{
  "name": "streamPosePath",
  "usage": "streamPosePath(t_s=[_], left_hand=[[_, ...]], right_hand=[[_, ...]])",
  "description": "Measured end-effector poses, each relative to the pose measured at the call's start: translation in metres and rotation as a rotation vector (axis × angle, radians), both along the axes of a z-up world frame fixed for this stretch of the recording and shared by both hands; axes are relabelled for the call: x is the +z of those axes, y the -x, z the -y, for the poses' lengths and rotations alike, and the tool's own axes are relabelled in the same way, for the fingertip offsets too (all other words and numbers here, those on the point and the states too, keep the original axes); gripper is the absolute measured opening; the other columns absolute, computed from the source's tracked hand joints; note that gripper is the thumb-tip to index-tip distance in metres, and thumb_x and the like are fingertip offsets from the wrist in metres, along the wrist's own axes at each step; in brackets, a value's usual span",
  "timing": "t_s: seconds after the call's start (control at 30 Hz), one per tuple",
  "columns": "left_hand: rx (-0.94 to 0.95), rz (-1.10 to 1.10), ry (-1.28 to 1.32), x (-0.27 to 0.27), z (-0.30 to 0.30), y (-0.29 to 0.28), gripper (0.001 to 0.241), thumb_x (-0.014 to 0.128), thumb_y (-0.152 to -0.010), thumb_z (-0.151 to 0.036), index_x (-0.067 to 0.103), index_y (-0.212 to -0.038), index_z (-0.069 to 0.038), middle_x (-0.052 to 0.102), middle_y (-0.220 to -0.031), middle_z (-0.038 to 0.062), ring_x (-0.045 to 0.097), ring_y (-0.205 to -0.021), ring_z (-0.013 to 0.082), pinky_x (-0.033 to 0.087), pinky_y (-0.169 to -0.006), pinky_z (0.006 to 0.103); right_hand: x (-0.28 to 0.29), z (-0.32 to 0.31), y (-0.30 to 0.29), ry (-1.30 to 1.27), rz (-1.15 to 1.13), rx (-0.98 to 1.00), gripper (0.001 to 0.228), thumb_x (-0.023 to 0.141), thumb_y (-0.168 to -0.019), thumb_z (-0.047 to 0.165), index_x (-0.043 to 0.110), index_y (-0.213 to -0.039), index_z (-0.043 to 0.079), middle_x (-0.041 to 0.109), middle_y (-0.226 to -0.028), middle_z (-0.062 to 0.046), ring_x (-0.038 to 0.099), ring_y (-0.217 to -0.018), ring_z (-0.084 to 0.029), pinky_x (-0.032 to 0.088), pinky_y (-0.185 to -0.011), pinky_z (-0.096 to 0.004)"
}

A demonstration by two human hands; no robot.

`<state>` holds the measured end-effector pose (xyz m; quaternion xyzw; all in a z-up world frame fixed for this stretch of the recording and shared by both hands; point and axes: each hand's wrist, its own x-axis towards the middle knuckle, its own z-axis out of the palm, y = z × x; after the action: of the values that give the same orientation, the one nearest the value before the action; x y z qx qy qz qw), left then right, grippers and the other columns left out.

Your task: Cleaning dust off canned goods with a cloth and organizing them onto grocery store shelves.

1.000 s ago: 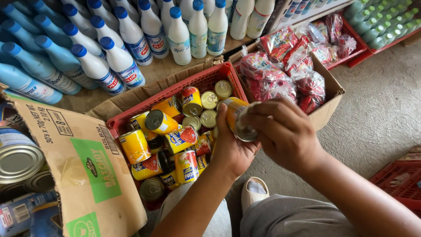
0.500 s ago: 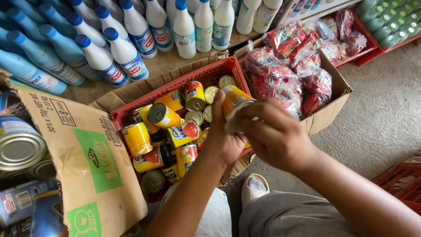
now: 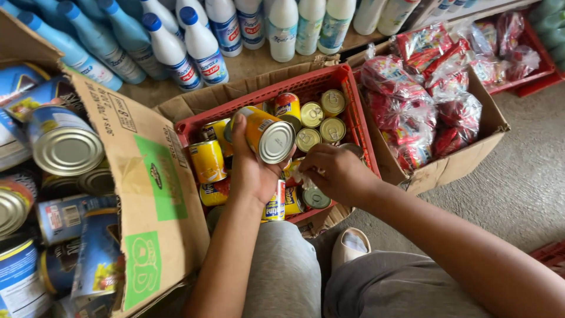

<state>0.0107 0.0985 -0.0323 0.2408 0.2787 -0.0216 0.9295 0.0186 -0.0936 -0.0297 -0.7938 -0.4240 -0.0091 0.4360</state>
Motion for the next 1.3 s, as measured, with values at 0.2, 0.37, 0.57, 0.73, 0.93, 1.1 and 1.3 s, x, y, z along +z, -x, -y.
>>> streamPosePath(t_s=[0.2,0.37,0.57,0.73,0.93,1.1,1.3], left_hand=[[-0.054,0.007,-0.025,-0.002,0.008,0.010,0.076,0.074,-0.081,-0.058,0.050,-0.127,-0.003,0.067,-0.101,0.014,0.073,-0.083,0.0295,0.068,-0.071,0.0468],[-0.101,0.028,-0.127,-0.019,0.017,-0.002,0.069,0.077,-0.082,-0.051,0.052,-0.125,-0.002,0.068,-0.102,0.014,0.075,-0.082,0.0260,0.068,-0.073,0.0422],[-0.204,0.175,-0.430,0.015,0.053,-0.003,0.058,0.082,-0.080,-0.046,0.052,-0.110,-0.005,0.054,-0.084,0.005,0.059,-0.061,0.0105,0.055,-0.053,0.0228],[-0.188,0.513,-0.531,0.027,0.087,-0.013,0.067,0.085,-0.084,-0.020,0.053,-0.140,0.000,0.065,-0.114,0.012,0.063,-0.104,0.0153,0.056,-0.093,0.0341],[-0.218,0.776,-0.732,0.085,0.138,-0.049,0.086,0.087,-0.082,-0.014,0.039,-0.151,0.005,0.057,-0.135,0.024,0.052,-0.129,0.0254,0.048,-0.111,0.0409],[-0.468,0.915,-0.655,0.180,0.156,-0.076,0.066,0.065,-0.097,-0.010,0.031,-0.153,0.000,0.054,-0.145,0.019,0.057,-0.131,0.0255,0.048,-0.115,0.0383],[-0.594,0.950,-0.967,0.324,0.187,-0.087,0.078,0.081,-0.084,-0.013,0.038,-0.149,-0.009,0.064,-0.136,0.014,0.067,-0.118,0.0237,0.062,-0.093,0.0358]], right_hand=[[-0.003,-0.016,-0.002,0.213,-0.087,-0.018,0.013,0.074,-0.083,0.005,0.065,-0.083,-0.004,0.066,-0.081,-0.020,0.068,-0.069,-0.044,0.053,-0.059,-0.053],[0.006,0.017,-0.010,0.271,-0.144,-0.195,0.008,0.075,-0.084,0.013,0.072,-0.088,0.006,0.070,-0.080,-0.011,0.072,-0.071,-0.035,0.056,-0.061,-0.048],[0.023,0.061,-0.001,-0.008,-0.583,-0.363,0.029,0.065,-0.091,0.010,0.070,-0.119,0.005,0.073,-0.091,-0.010,0.076,-0.085,-0.020,0.061,-0.070,-0.034],[0.057,0.087,-0.005,-0.185,-0.658,-0.260,0.063,0.074,-0.085,0.014,0.052,-0.143,-0.002,0.063,-0.120,-0.011,0.064,-0.112,-0.021,0.059,-0.087,-0.036],[0.076,0.113,-0.035,-0.296,-0.263,-0.406,0.079,0.087,-0.082,0.009,0.043,-0.147,-0.005,0.064,-0.117,-0.023,0.066,-0.105,-0.029,0.059,-0.082,-0.042],[0.142,0.167,-0.060,-0.937,-0.728,-0.145,0.058,0.054,-0.089,0.008,0.033,-0.142,0.003,0.052,-0.135,-0.023,0.059,-0.114,-0.030,0.053,-0.096,-0.041],[0.276,0.190,-0.055,-1.184,-0.874,-0.079,0.065,0.051,-0.093,0.019,0.040,-0.153,-0.003,0.056,-0.144,-0.023,0.057,-0.129,-0.034,0.046,-0.112,-0.047]])
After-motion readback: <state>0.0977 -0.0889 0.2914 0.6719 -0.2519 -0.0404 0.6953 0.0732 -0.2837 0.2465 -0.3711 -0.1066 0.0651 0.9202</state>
